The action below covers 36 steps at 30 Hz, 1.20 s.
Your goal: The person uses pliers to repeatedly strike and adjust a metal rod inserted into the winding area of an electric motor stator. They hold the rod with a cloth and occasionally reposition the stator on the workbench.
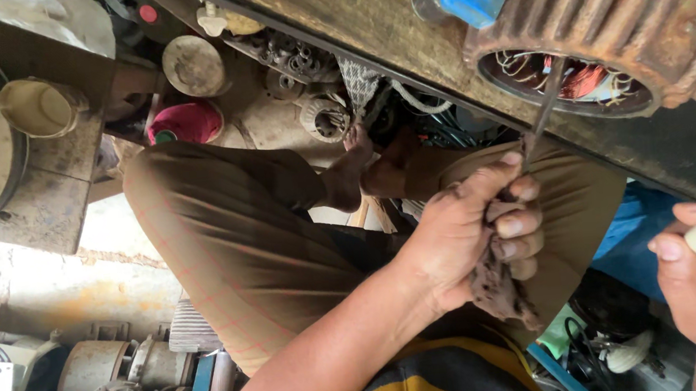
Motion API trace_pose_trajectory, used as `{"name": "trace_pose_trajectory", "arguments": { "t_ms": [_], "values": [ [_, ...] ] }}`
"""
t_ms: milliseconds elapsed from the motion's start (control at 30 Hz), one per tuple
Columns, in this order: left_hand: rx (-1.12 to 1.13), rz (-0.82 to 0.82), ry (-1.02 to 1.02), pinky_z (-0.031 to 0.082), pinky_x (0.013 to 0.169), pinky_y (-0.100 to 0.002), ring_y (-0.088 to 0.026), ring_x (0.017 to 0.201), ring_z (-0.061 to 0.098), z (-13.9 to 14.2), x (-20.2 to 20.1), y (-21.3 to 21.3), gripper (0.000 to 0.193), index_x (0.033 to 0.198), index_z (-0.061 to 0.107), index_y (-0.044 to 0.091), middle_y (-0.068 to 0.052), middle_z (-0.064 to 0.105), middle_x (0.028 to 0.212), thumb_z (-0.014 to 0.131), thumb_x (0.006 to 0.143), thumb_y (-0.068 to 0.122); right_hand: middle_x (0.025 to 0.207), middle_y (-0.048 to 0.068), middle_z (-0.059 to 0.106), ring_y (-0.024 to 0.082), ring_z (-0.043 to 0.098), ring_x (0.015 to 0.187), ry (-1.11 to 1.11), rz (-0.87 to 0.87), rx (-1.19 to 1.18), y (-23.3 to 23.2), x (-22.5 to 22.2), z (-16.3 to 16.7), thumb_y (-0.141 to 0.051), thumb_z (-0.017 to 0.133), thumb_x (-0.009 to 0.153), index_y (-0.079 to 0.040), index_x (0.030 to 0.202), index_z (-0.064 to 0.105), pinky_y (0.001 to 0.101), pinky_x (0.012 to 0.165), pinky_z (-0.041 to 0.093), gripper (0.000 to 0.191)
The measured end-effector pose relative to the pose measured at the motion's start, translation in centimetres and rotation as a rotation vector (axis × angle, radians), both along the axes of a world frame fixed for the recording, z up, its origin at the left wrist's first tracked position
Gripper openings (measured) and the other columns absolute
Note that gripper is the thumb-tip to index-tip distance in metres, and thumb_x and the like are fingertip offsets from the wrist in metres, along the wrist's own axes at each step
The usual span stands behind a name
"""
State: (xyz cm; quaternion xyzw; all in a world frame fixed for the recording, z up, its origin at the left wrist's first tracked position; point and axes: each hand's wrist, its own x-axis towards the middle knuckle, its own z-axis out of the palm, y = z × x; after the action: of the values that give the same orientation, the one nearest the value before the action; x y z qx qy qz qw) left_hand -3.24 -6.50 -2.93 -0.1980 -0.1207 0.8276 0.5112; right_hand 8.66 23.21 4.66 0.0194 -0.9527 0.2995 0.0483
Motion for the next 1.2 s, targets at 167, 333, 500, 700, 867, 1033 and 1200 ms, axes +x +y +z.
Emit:
{"name": "trace_pose_trajectory", "arguments": {
  "t_ms": [167, 333, 500, 700, 867, 1033, 1200],
  "values": [
    [-0.042, 0.044, 0.018, 0.033, 0.054, -0.027, -0.01, 0.058, 0.041, 0.5, -0.3, 0.4, 0.032, 0.091, 0.047, 0.017, 0.006, 0.04, 0.066, 0.056, 0.107, 0.043, 0.098, 0.016, 0.071, 0.017, 0.065, 0.08, -0.034, -0.026, 0.07, 0.4, 0.7, 0.4, -0.003, 0.071, 0.102, 0.009, 0.11, 0.06, 0.0254, 0.08, 0.053, 0.018],
    [-0.132, 0.077, 0.033, 0.035, 0.052, -0.028, -0.011, 0.056, 0.041, 0.7, -0.2, 0.7, 0.031, 0.091, 0.047, 0.015, 0.004, 0.04, 0.065, 0.056, 0.106, 0.04, 0.097, 0.017, 0.072, 0.02, 0.067, 0.08, 0.007, 0.002, 0.116, -1.3, -0.1, 1.3, -0.003, 0.075, 0.094, 0.01, 0.111, 0.061, 0.0286, 0.078, 0.055, 0.026],
    [-0.208, 0.105, 0.018, 0.034, 0.05, -0.028, -0.011, 0.054, 0.04, 1.4, 0.1, 1.1, 0.031, 0.089, 0.049, 0.014, 0.005, 0.04, 0.064, 0.056, 0.104, 0.039, 0.095, 0.019, 0.073, 0.022, 0.07, 0.081, 0.207, 0.101, 0.185, -5.9, -3.8, 1.7, -0.003, 0.078, 0.087, 0.012, 0.113, 0.062, 0.0318, 0.075, 0.057, 0.034],
    [-0.293, 0.05, 0.043, 0.03, 0.048, -0.026, -0.009, 0.052, 0.036, 1.2, -0.1, 0.6, 0.033, 0.085, 0.049, 0.015, 0.006, 0.038, 0.062, 0.056, 0.104, 0.041, 0.095, 0.02, 0.074, 0.026, 0.073, 0.083, 0.241, 0.268, 0.454, -9.5, -7.3, 2.3, -0.004, 0.082, 0.079, 0.011, 0.113, 0.063, 0.0356, 0.075, 0.059, 0.042],
    [-0.285, 0.039, 0.026, 0.028, 0.048, -0.026, -0.009, 0.05, 0.034, 0.8, 0.5, 0.4, 0.035, 0.081, 0.048, 0.016, 0.006, 0.035, 0.06, 0.057, 0.103, 0.042, 0.1, 0.014, 0.075, 0.018, 0.074, 0.084, 0.081, 0.022, 0.197, -10.3, -6.0, 3.6, -0.004, 0.082, 0.088, -0.006, 0.11, 0.067, 0.0277, 0.077, 0.061, 0.027],
    [-0.356, -0.004, 0.035, 0.027, 0.047, -0.026, -0.009, 0.048, 0.034, 0.3, 0.8, 0.0, 0.036, 0.079, 0.048, 0.016, 0.007, 0.035, 0.058, 0.058, 0.101, 0.043, 0.109, 0.014, 0.076, 0.023, 0.075, 0.088, 0.138, 0.244, 0.273, -10.9, -7.3, 3.6, 0.0, 0.074, 0.087, -0.001, 0.124, 0.066, 0.0313, 0.077, 0.062, 0.038],
    [-0.333, 0.005, 0.024, 0.027, 0.047, -0.026, -0.009, 0.049, 0.034, 0.0, 1.6, -0.3, 0.038, 0.079, 0.049, 0.016, 0.006, 0.036, 0.059, 0.059, 0.101, 0.044, 0.111, 0.009, 0.08, 0.014, 0.071, 0.063, -0.136, 0.159, 0.333, -11.5, -7.6, 3.6, -0.001, 0.08, 0.082, -0.013, 0.131, 0.067, 0.0269, 0.056, 0.058, 0.052]
  ]
}}
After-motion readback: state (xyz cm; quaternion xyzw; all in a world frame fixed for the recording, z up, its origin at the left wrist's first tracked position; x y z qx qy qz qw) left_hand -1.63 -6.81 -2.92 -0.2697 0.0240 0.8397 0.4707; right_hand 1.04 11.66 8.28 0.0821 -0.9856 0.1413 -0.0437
